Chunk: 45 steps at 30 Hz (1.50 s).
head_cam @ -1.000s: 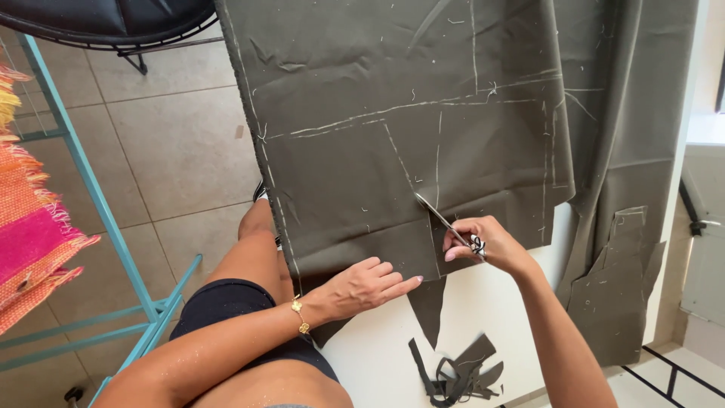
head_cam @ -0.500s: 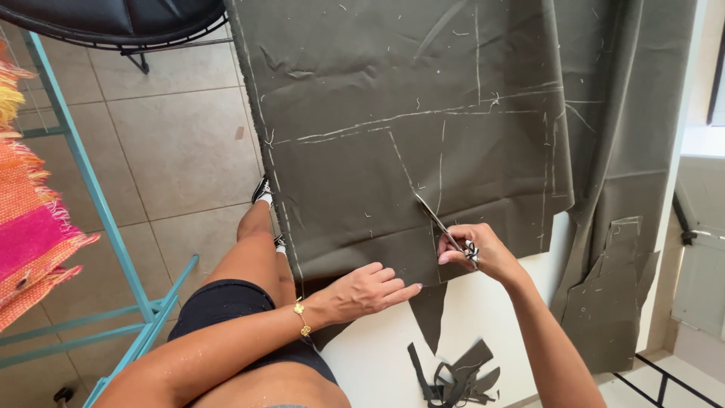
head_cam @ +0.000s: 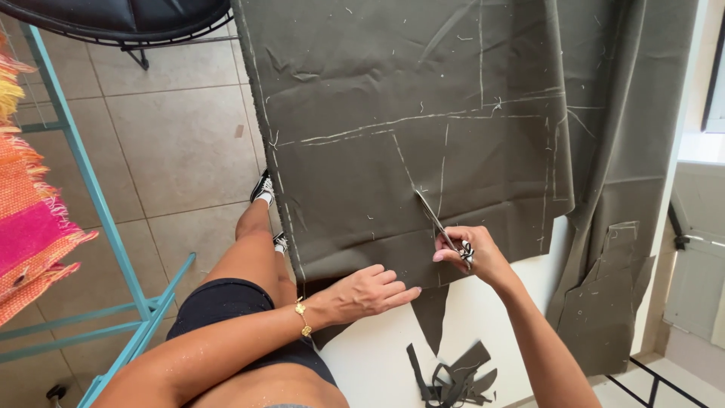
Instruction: The person uses shears to cut a large piece of dark fabric laid out on a white table, following chalk lines to separate pattern pieces. The person repeatedly repositions the fabric and cuts along various edges, accumulating cut-off scraps on the table.
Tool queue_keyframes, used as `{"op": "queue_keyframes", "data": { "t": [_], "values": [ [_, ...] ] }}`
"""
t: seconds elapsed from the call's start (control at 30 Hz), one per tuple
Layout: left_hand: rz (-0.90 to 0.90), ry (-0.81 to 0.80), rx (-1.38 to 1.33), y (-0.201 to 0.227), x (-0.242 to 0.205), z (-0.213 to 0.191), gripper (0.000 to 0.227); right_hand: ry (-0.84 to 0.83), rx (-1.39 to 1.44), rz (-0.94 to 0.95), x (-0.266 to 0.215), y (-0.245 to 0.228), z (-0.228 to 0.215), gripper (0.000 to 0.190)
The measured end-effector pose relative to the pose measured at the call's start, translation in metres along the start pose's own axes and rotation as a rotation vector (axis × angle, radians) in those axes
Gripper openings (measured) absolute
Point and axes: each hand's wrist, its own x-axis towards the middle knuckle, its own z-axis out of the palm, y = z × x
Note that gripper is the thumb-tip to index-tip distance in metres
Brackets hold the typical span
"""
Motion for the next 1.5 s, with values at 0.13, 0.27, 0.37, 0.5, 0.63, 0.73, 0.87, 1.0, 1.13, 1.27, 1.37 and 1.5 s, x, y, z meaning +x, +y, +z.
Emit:
{"op": "queue_keyframes", "data": {
  "t": [0.13,0.27,0.37,0.5,0.63,0.73,0.87,1.0,1.13,1.27,1.37,1.5],
  "values": [
    [0.004,-0.003,-0.006,0.000,0.000,0.000,0.030,-0.025,0.063,0.025,0.004,-0.004,0.002,0.014],
    [0.012,0.002,0.011,-0.001,0.000,0.001,0.029,-0.011,-0.033,-0.003,0.014,-0.007,0.004,0.032],
    [0.005,0.008,0.014,0.000,-0.002,0.002,0.028,0.003,-0.032,-0.001,0.014,-0.010,0.007,0.034],
    [0.006,0.003,0.007,0.001,-0.001,0.001,0.027,-0.010,0.012,0.014,0.012,-0.014,0.007,0.034],
    [0.023,0.005,-0.004,-0.001,-0.003,0.005,0.029,-0.034,0.016,-0.003,0.021,-0.021,0.003,0.037],
    [0.019,0.007,0.008,0.000,-0.002,0.004,0.030,-0.036,-0.008,-0.005,0.022,-0.021,0.000,0.035],
    [0.012,0.012,-0.009,0.002,-0.002,0.003,0.029,-0.019,-0.071,0.008,0.022,-0.019,-0.003,0.034],
    [0.025,0.038,-0.011,-0.001,-0.001,0.004,0.027,-0.042,0.041,0.008,0.033,-0.020,0.000,0.034],
    [0.018,0.047,0.002,0.000,0.002,0.002,0.025,-0.042,0.036,0.005,0.035,-0.022,0.000,0.034],
    [0.007,0.067,-0.019,0.002,0.002,0.002,0.024,-0.018,0.031,0.011,0.033,-0.027,0.001,0.036],
    [0.016,0.072,-0.013,-0.002,0.003,0.000,0.024,-0.031,0.069,0.007,0.042,-0.028,-0.001,0.034],
    [0.088,-0.184,-0.011,-0.005,0.003,-0.007,0.032,-0.029,0.027,0.033,0.035,-0.062,0.006,0.060]
  ]
}}
